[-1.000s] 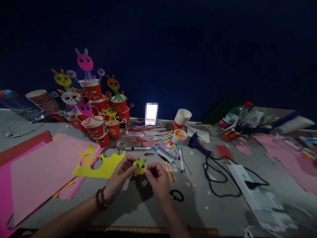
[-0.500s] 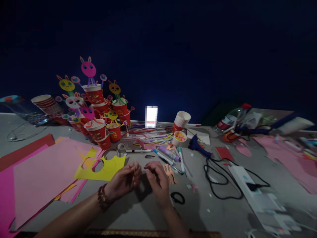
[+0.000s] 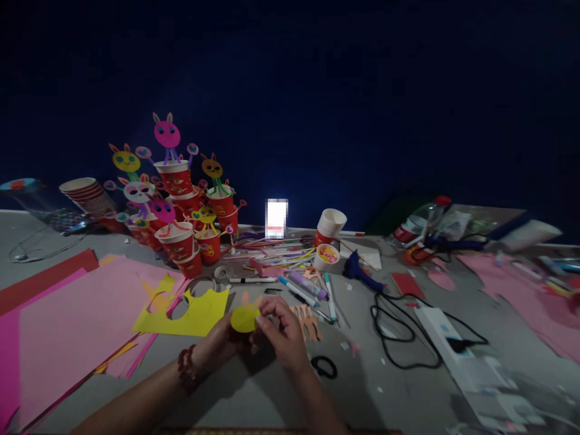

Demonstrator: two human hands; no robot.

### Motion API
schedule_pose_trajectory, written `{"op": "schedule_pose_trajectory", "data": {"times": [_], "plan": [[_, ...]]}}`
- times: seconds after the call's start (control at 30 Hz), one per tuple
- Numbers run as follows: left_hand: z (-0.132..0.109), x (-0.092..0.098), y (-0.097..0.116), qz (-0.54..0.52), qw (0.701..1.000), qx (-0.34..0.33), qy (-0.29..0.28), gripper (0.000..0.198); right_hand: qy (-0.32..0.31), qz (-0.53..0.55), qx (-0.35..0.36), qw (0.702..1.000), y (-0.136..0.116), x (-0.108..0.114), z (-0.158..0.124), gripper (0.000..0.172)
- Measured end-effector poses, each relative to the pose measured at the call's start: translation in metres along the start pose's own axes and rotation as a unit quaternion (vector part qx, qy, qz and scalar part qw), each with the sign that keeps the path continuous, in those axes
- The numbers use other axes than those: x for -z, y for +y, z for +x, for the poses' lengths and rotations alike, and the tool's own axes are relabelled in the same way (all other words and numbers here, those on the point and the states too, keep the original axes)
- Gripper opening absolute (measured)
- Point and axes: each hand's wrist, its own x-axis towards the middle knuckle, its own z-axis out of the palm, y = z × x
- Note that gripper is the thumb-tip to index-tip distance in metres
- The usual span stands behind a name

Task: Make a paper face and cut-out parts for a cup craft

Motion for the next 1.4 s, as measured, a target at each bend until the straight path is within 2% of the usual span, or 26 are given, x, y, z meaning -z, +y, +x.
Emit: {"op": "schedule_pose_trajectory", "data": {"times": [0.07, 0.13, 0.23, 0.33, 0.4, 0.47, 0.53, 0.57, 0.6, 0.67, 0.77, 0.87, 1.0, 1.13, 1.27, 1.4], "plan": [[0.005, 0.001, -0.001, -0.017, 1.000, -0.004, 0.024, 0.039, 0.013, -0.013, 0.016, 1.000, 0.001, 0.009, 0.002, 0.020], [0.008, 0.003, -0.001, -0.035, 0.999, 0.001, 0.034, 0.048, 0.023, -0.017, 0.016, 0.999, 0.003, 0.017, 0.004, 0.021], [0.007, 0.006, -0.001, 0.014, 0.999, -0.028, 0.033, 0.058, 0.030, -0.019, 0.005, 0.999, 0.008, 0.021, 0.004, 0.022], [0.003, 0.007, -0.001, 0.092, 0.994, -0.059, 0.006, 0.049, 0.028, -0.029, 0.009, 0.999, 0.013, 0.016, 0.000, 0.023], [0.001, 0.007, -0.003, 0.129, 0.989, -0.069, 0.010, 0.042, 0.018, -0.054, 0.022, 0.998, 0.016, 0.016, -0.002, 0.022], [0.002, 0.009, -0.005, 0.151, 0.986, -0.062, 0.023, 0.038, 0.012, -0.115, 0.042, 0.992, 0.018, 0.030, 0.000, 0.020], [0.003, 0.011, -0.007, 0.148, 0.987, -0.051, 0.033, 0.037, 0.064, -0.237, 0.060, 0.967, 0.016, 0.063, 0.006, 0.023], [0.004, 0.012, -0.009, 0.145, 0.988, -0.048, 0.033, 0.037, 0.125, -0.329, 0.071, 0.933, 0.013, 0.087, 0.010, 0.024], [0.004, 0.013, -0.010, 0.140, 0.988, -0.049, 0.035, 0.037, 0.179, -0.431, 0.064, 0.882, 0.011, 0.114, 0.016, 0.026], [0.004, 0.012, -0.013, 0.138, 0.989, -0.044, 0.035, 0.039, 0.222, -0.488, 0.044, 0.843, 0.006, 0.169, 0.031, 0.029], [0.004, 0.008, -0.018, 0.133, 0.990, -0.033, 0.036, 0.042, 0.239, -0.549, 0.007, 0.801, 0.007, 0.233, 0.055, 0.040], [0.004, 0.003, -0.020, 0.119, 0.991, -0.051, 0.046, 0.044, 0.206, -0.585, -0.014, 0.785, 0.018, 0.259, 0.074, 0.043], [0.004, -0.001, -0.020, 0.117, 0.987, -0.082, 0.074, 0.045, 0.182, -0.603, -0.020, 0.777, 0.033, 0.263, 0.084, 0.030], [0.007, 0.002, -0.021, 0.126, 0.988, -0.061, 0.071, 0.049, 0.178, -0.593, -0.006, 0.785, 0.037, 0.266, 0.084, 0.031], [0.008, 0.002, -0.022, 0.122, 0.987, -0.055, 0.087, 0.052, 0.190, -0.558, 0.011, 0.808, 0.036, 0.273, 0.081, 0.030], [0.007, 0.000, -0.020, 0.122, 0.987, -0.061, 0.087, 0.051, 0.214, -0.485, 0.016, 0.848, 0.037, 0.280, 0.079, 0.026]]}}
